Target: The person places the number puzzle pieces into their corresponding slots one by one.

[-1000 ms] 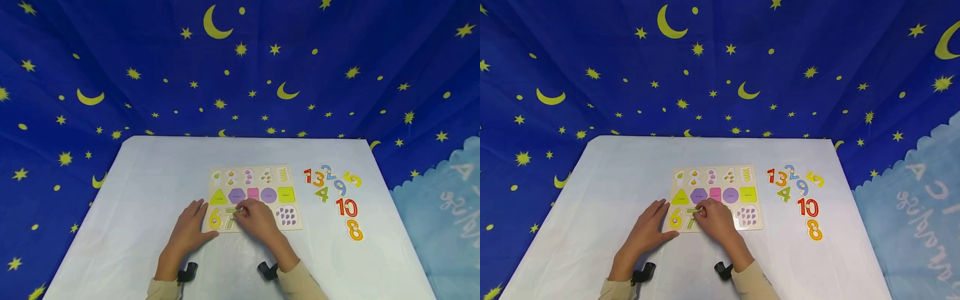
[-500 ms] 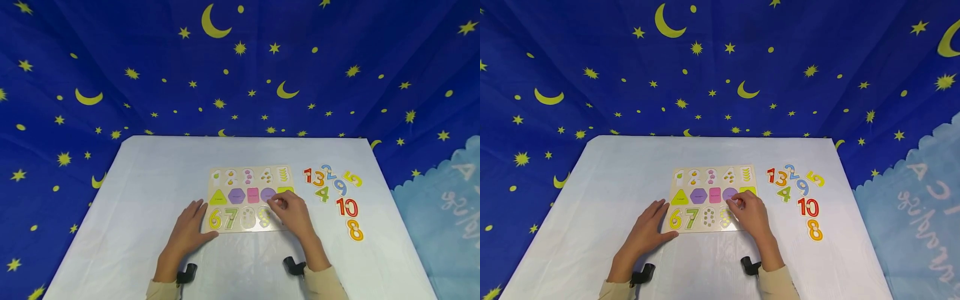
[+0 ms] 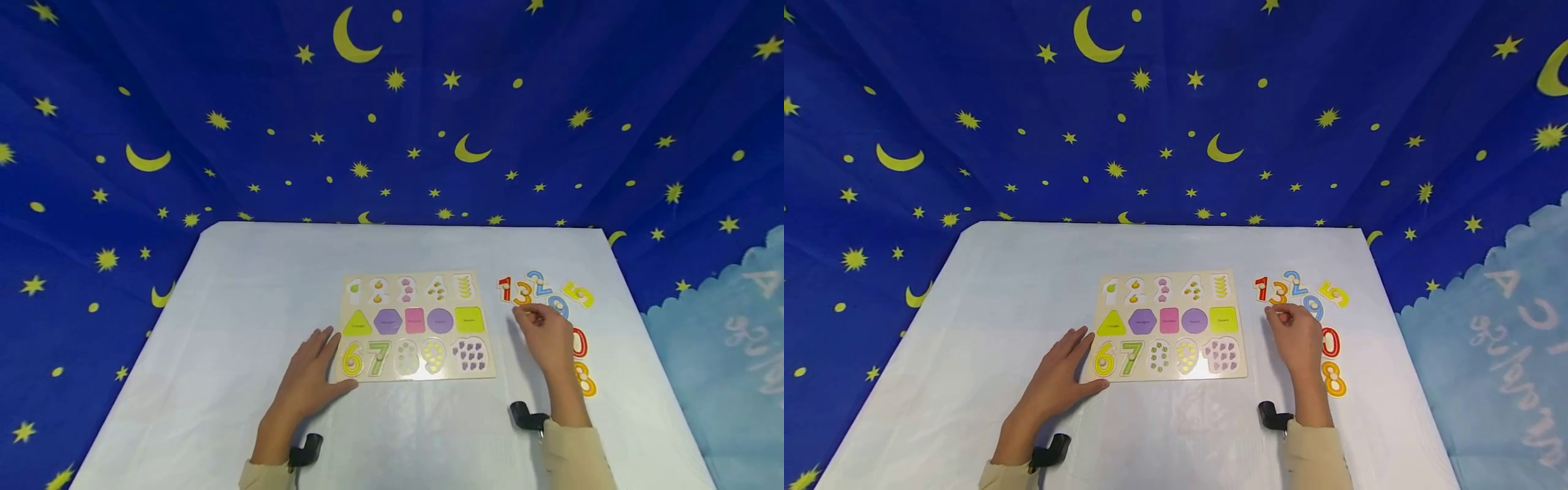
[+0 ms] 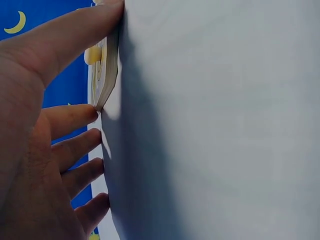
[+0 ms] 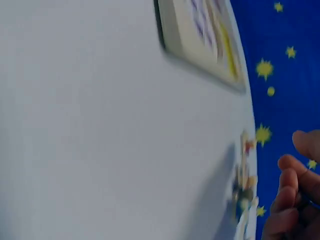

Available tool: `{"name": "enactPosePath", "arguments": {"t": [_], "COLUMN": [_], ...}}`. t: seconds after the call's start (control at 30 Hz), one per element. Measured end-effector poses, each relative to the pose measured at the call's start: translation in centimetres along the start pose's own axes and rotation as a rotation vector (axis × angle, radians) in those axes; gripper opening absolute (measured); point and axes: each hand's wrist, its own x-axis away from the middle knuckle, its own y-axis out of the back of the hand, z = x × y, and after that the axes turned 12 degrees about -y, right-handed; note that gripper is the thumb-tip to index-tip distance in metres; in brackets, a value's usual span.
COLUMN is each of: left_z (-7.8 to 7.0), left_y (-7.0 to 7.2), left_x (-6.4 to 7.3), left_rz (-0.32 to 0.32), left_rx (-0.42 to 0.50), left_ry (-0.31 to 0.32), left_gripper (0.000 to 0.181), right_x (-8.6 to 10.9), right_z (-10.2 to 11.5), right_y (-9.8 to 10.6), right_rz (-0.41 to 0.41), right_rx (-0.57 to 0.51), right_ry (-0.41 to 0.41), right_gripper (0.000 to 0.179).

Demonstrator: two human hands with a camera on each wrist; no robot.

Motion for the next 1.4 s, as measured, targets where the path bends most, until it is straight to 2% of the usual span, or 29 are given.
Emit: {"name": "enactPosePath", "arguments": {"t": [0.2, 0.33, 0.5, 0.73, 0.9, 1.07, 1.23, 1.4], "left_z": [-0.3, -0.2, -0.3, -0.3, -0.2, -0.2, -0.3, -0.3], "left_y": [0.3, 0.1, 0.0, -0.1, 0.0, 0.0, 0.0, 0.0], "left_x": [0.0, 0.0, 0.0, -0.1, 0.1, 0.2, 0.0, -0.1], "left_rz": [0.016, 0.016, 0.007, 0.007, 0.004, 0.001, -0.002, 0.007], "left_rx": [0.0, 0.004, 0.007, 0.003, 0.001, -0.008, 0.005, -0.002], "left_ry": [0.024, 0.023, 0.027, 0.012, 0.011, -0.001, 0.018, 0.029], "left_gripper": [0.1, 0.1, 0.1, 0.099, 0.099, 0.098, 0.098, 0.1], "right_x": [-1.9, -2.3, -2.5, -2.2, -1.9, -1.9, -2.0, -2.1], "right_z": [-0.9, -1.2, -1.6, -2.3, -2.3, -2.7, -2.6, -2.5], "right_y": [0.7, 0.5, 0.2, 1.2, 1.5, 1.4, 1.5, 1.7], "right_rz": [0.039, 0.05, 0.076, 0.136, 0.185, 0.194, 0.162, 0.162], "right_rx": [0.046, 0.063, 0.087, 0.084, 0.121, 0.104, 0.088, 0.086], "right_ry": [-0.08, -0.093, -0.087, -0.126, -0.143, -0.142, -0.128, -0.155], "right_gripper": [0.034, 0.034, 0.033, 0.033, 0.035, 0.032, 0.028, 0.029]}}
